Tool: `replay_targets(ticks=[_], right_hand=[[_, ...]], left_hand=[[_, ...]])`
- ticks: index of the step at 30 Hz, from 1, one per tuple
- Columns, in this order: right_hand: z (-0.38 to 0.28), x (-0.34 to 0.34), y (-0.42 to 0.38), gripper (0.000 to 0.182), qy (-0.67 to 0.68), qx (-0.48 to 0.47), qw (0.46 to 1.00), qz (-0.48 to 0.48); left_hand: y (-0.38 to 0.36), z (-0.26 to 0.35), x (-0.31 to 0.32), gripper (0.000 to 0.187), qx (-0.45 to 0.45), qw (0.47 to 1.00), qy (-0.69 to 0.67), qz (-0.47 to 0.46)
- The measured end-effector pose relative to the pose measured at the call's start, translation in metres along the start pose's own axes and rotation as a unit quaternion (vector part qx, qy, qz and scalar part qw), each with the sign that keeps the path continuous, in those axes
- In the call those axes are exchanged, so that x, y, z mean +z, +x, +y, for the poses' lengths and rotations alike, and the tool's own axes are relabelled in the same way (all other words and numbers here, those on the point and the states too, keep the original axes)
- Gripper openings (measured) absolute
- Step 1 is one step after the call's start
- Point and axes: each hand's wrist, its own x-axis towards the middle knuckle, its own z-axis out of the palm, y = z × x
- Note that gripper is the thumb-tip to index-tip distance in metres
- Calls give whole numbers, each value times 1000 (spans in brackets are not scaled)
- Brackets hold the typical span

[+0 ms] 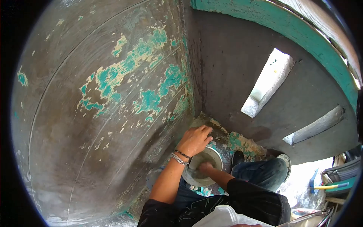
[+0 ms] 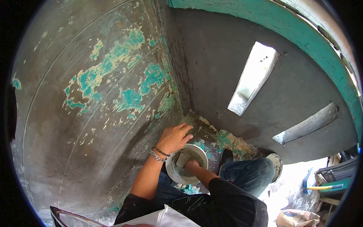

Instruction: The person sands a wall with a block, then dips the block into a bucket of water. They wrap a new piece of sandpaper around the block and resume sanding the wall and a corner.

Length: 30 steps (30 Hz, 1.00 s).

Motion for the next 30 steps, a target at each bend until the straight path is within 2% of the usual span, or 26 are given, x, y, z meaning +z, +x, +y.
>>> replay_targets(ticks=[1,2,4,8,10,14,16,17,18,19,20,21,22,23,24,25,26,28,30], right_hand=[[-4,1,0,33,-264,-92,958,-55],[-1,5,5,33,-267,-94,958,-52],[12,12,19,40,-124,-44,972,-196],[-6,15,0,45,-230,-68,958,-158],[-15,6,5,52,-68,-41,973,-218],[-4,16,5,55,-86,-57,981,-167],[-20,-19,-4,54,102,56,961,-252],[-27,-38,-20,44,115,-34,981,-155],[-24,-46,-22,44,112,-29,980,-159],[-22,-52,-27,42,176,-10,965,-196],[-27,-70,-40,44,254,-12,946,-200],[-32,-88,-54,46,331,-15,921,-205],[-32,-105,-66,49,429,-21,882,-191],[-33,-123,-78,52,522,-30,833,-181],[-29,-124,-82,54,622,-17,760,-188],[-25,-122,-89,56,684,-38,711,-156],[-30,-133,-98,58,741,-61,658,-118],[-45,-158,-120,58,816,-109,544,-162],[-66,-175,-141,56,837,-106,512,-160]], left_hand=[[-3,3,2,32,2,1000,2,2],[-8,7,1,32,-9,1000,18,-21],[-12,8,-3,32,-27,998,39,-38],[-26,5,-4,32,-17,999,15,-31],[-33,-2,-4,29,-23,999,32,-25],[-35,-13,1,28,-52,997,35,-52],[-35,-14,0,35,-72,992,34,-94],[-36,-13,0,28,-79,993,30,-80],[-35,-14,0,28,-80,994,23,-78],[-34,-17,0,22,-79,992,21,-92],[-35,-19,0,16,-78,991,20,-108],[-39,-21,0,8,-49,998,10,-42],[-40,-24,-2,8,-52,998,4,-42],[-41,-29,-3,9,-62,997,19,-39],[-44,-32,-4,10,-77,996,32,-39],[-48,-36,-6,10,-88,995,40,-15],[-47,-38,-13,11,-97,994,51,10],[-50,-45,-13,12,-130,991,24,33],[-56,-44,-10,15,-135,991,15,13]])
